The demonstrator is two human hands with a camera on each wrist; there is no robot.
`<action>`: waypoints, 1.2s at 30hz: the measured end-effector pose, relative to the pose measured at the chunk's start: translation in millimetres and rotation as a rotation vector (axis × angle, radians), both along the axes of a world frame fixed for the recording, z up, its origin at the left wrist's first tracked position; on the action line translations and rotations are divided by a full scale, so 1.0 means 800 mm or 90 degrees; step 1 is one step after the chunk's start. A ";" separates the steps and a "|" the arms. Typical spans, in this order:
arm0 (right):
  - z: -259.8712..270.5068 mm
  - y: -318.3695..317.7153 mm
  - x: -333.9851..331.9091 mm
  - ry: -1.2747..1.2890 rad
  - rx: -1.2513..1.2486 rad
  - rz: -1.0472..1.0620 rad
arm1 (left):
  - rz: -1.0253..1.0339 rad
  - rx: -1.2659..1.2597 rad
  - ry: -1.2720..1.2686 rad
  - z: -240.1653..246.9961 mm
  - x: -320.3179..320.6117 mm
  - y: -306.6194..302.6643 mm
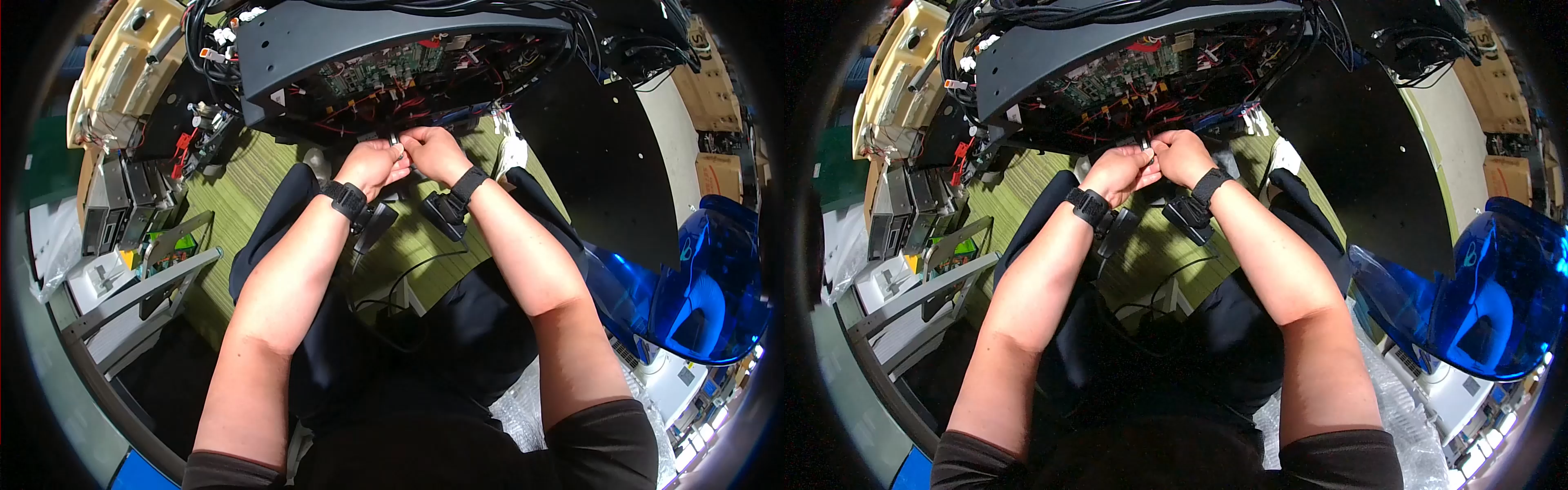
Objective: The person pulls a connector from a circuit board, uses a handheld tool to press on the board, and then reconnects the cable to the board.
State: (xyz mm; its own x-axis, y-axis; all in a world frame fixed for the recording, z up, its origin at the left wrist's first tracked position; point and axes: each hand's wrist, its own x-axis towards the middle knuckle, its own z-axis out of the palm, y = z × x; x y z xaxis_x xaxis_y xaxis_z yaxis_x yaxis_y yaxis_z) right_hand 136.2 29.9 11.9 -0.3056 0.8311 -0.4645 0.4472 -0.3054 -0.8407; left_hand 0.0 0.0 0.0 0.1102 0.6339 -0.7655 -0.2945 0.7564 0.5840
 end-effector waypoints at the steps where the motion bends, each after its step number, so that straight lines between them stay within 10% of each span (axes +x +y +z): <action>1: -0.001 0.000 0.000 -0.005 0.005 -0.001 | -0.001 -0.002 0.001 0.002 0.000 0.000; 36: 0.006 0.006 -0.007 -0.057 0.016 -0.012 | -0.016 -0.005 0.020 0.017 0.008 -0.002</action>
